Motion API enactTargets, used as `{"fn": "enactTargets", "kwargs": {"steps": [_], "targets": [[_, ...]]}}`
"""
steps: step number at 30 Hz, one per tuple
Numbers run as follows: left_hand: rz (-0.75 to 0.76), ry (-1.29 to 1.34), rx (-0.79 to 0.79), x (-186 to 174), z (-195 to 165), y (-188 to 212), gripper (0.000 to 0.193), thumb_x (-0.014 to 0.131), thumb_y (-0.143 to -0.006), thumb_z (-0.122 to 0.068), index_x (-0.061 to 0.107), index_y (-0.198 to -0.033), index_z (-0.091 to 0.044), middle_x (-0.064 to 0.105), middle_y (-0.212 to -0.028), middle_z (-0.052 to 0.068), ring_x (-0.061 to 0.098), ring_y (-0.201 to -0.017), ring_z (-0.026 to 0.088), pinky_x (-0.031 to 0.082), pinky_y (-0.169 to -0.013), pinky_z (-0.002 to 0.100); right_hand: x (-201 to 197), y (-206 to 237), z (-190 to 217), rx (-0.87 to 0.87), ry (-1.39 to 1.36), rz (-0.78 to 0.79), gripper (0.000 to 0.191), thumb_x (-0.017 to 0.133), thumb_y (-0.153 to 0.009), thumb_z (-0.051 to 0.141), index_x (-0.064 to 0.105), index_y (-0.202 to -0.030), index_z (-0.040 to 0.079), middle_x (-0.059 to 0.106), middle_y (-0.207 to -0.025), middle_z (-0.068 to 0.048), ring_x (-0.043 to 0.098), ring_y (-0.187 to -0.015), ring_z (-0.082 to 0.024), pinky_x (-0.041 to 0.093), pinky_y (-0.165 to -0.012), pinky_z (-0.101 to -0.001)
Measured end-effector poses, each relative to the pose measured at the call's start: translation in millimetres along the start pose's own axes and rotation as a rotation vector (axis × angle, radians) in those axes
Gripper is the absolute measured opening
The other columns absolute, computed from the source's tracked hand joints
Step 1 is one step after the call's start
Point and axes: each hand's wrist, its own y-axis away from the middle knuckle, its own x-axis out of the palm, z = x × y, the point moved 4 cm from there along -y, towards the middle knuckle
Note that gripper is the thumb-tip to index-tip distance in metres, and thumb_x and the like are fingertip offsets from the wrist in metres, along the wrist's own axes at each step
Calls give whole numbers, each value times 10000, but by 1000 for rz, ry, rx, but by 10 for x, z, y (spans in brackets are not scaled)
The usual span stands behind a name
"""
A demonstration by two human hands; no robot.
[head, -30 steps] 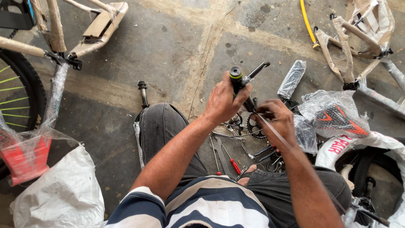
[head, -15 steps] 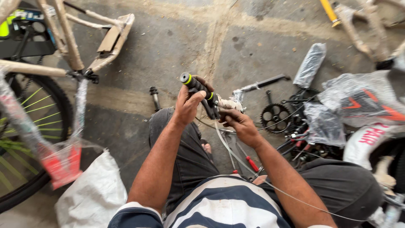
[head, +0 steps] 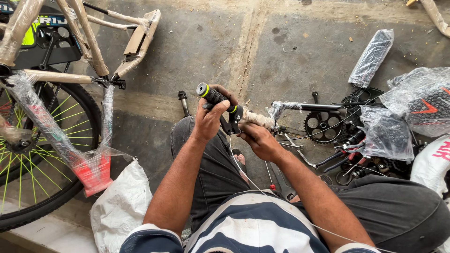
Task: The person sits on the floor of a bicycle workshop and assembles a handlebar, fitting brake levers and routing and attaching the brake cable to the handlebar assembly. They handle the bar, levers, cable and small fasteners, at one point reaching into a container of parts, and continue tightening and adjusting components by hand.
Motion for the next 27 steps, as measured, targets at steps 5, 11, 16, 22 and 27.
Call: {"fn": "enactTargets", "kwargs": {"steps": [5,11,16,22,27], "targets": [[-76,11,15,89,34,-18,226,570,-966,-21,533,-1189,-36,695,-1035,98,658,-976,166,551,-933,359,-25,91,-108,-9,25,-55,224,663,-969,74,660,-1182,3,710,-1013,-159,725,-906,-350,561,-778,-393],[-180,-64,69,239,78,-57,182,587,-960,-24,553,-1138,-38,706,-1005,92,666,-937,159,557,-896,340,-52,165,-106,3,35,-243,217,690,-939,60,674,-1148,3,719,-1015,-169,723,-897,-343,566,-766,-395],[-165,-48,58,357,58,-157,172,597,-958,-47,551,-1124,-53,703,-980,75,651,-908,138,552,-865,319,-152,124,-20,115,84,-157,211,697,-960,62,683,-1161,-2,719,-992,-172,717,-902,-324,550,-780,-385],[-284,-252,107,543,54,-301,193,630,-946,-112,558,-1109,-37,727,-920,72,671,-845,151,562,-795,326,-288,232,-156,318,-193,-232,238,627,-985,57,676,-1215,19,762,-926,-111,706,-864,-196,555,-787,-315],[-368,-466,130,717,22,-501,280,664,-908,-189,559,-1115,-32,737,-831,103,730,-751,241,571,-714,375,-243,650,-595,560,111,-221,133,676,-978,171,753,-1029,76,742,-839,-149,726,-785,-260,557,-740,-361]]}}
